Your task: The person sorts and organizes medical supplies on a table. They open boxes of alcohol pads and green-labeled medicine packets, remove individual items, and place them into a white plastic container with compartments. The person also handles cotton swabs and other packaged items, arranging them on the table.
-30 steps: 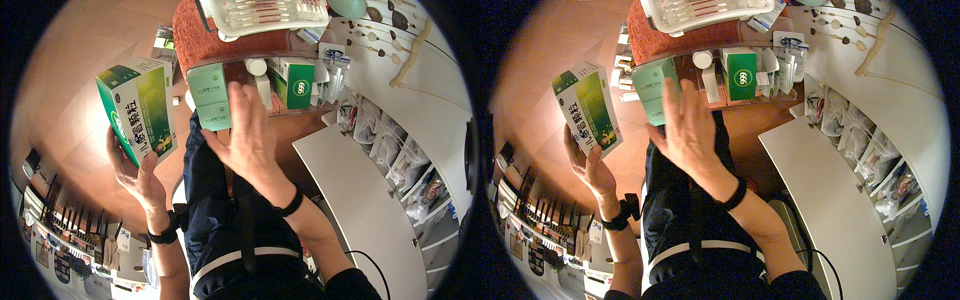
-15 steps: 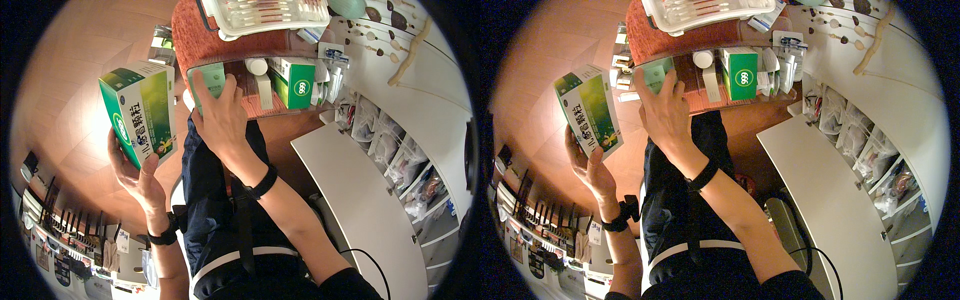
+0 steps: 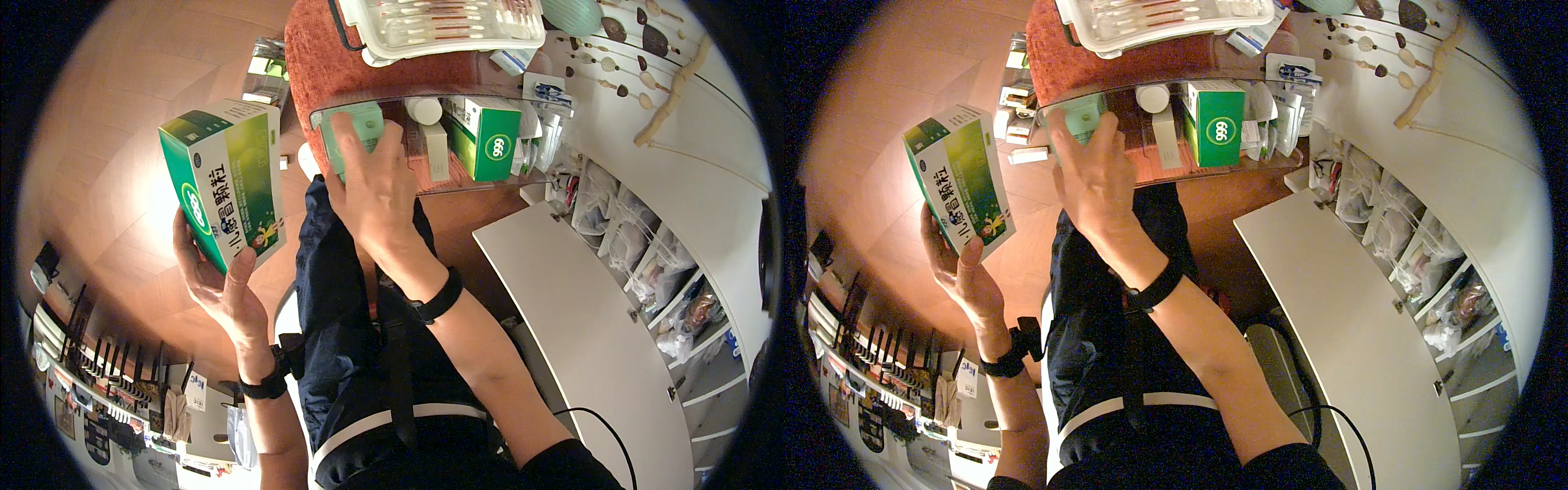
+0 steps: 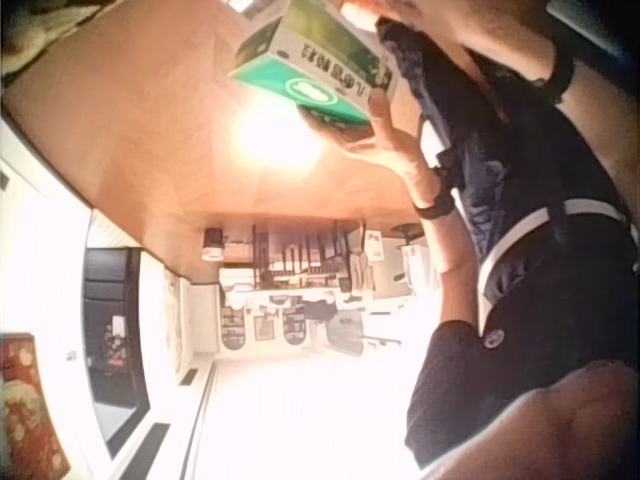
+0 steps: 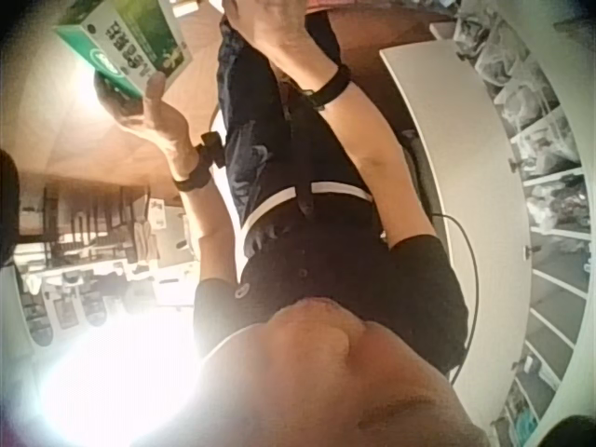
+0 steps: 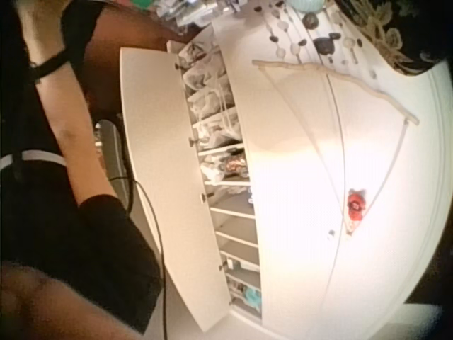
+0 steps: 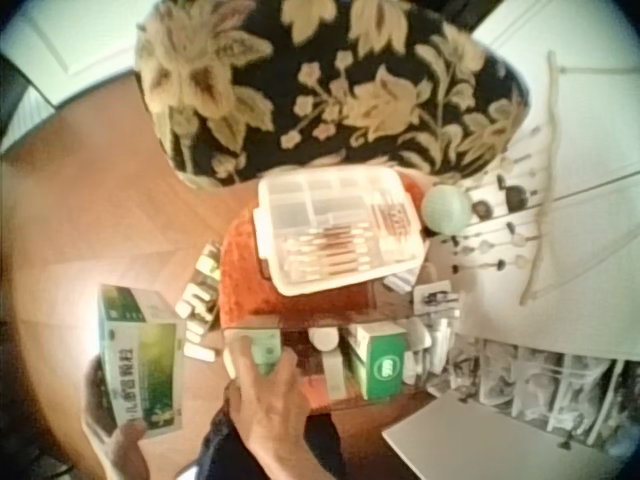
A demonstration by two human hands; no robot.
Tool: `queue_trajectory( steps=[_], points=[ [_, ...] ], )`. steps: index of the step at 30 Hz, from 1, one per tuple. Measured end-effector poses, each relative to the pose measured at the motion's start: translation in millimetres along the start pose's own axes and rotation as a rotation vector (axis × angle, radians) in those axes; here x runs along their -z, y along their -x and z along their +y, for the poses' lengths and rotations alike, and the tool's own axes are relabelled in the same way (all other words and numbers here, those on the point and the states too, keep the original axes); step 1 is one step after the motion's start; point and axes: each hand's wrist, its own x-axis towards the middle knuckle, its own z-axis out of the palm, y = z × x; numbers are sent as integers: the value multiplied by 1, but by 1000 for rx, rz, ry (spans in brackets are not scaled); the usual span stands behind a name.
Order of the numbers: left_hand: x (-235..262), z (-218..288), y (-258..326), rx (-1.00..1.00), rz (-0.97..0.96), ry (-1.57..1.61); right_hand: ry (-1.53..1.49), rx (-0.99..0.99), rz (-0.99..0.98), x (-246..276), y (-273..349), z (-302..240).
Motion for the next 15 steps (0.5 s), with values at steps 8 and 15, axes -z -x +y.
queue_trajectory(
  steps=[8, 15],
  points=[
    [-13, 0, 0, -22, -30, -45, -8, 56, 65, -5, 1, 0],
    [-19, 9, 4, -37, -82, -111, -102, 143, 96, 13, 13, 16]
  ],
)
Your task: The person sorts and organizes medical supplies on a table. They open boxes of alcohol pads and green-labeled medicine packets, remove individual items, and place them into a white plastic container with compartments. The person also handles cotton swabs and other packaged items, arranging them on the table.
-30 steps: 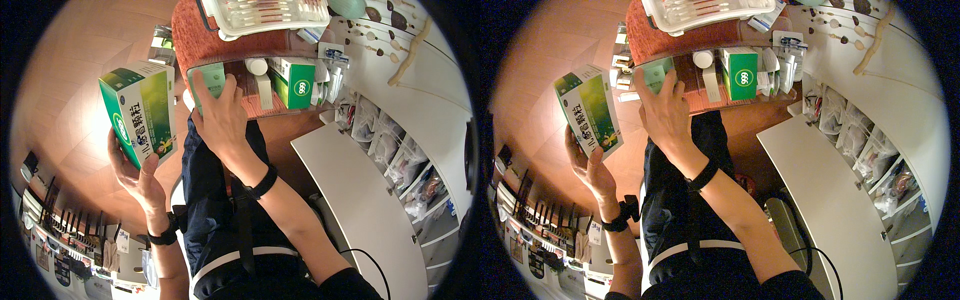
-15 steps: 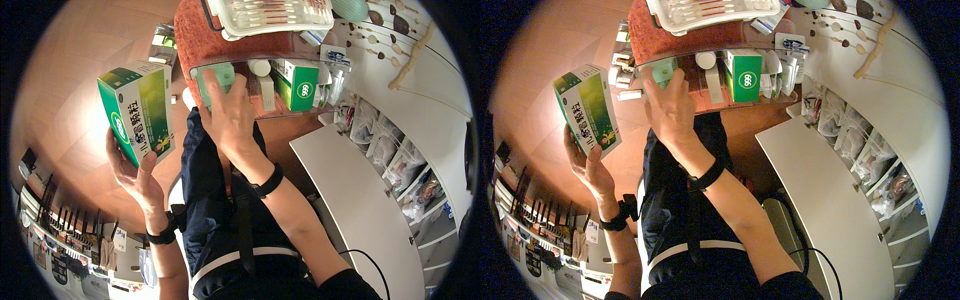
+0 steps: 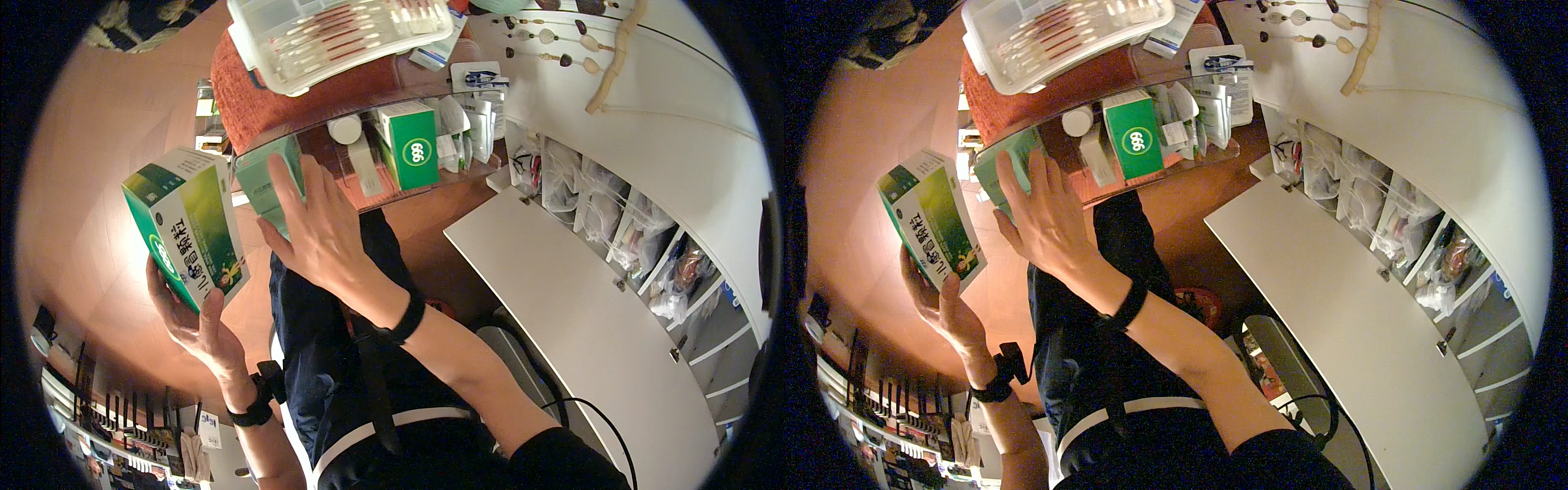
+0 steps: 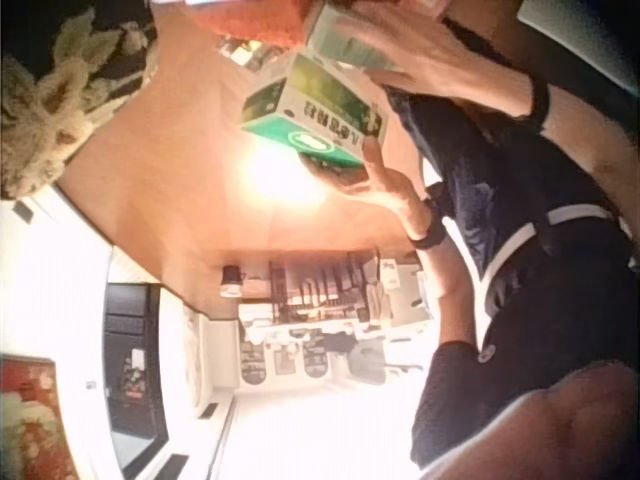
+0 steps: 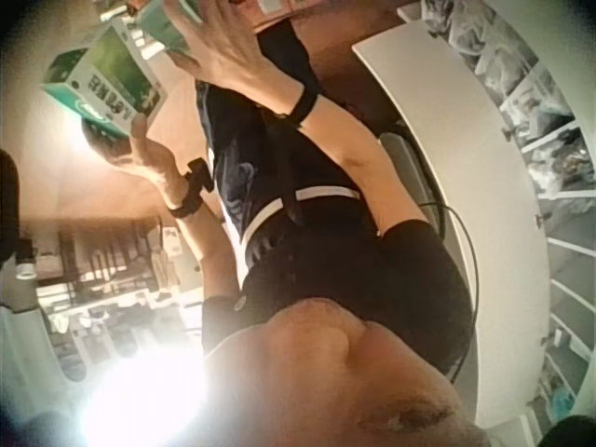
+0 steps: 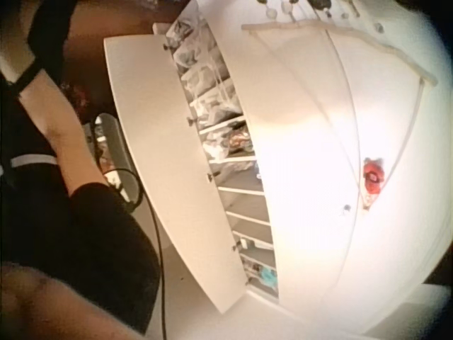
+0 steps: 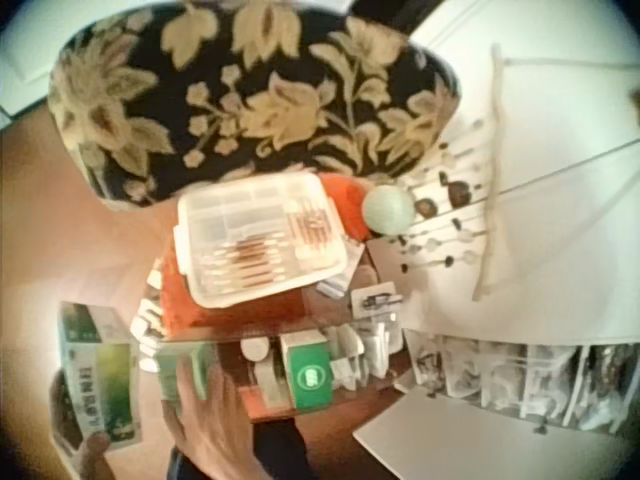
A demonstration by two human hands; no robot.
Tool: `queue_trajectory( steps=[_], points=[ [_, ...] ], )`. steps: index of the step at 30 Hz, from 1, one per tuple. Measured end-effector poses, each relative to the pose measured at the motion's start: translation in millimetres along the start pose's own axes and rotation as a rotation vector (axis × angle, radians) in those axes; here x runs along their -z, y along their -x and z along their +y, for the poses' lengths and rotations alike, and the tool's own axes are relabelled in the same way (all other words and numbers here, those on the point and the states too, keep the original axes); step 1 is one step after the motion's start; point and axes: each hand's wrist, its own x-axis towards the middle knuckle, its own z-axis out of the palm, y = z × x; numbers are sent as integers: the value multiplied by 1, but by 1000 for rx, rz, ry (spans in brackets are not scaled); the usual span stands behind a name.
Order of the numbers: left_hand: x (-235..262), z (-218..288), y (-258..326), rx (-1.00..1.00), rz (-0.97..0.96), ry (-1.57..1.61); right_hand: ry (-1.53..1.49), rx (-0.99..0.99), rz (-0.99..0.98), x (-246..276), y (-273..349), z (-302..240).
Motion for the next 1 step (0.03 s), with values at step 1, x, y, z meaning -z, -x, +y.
queue_trajectory(
  steps=[1],
  points=[
    [0, 1, -1, 39, -29, 7, -15, 25, 0, 5, 5, 6]
  ],
)
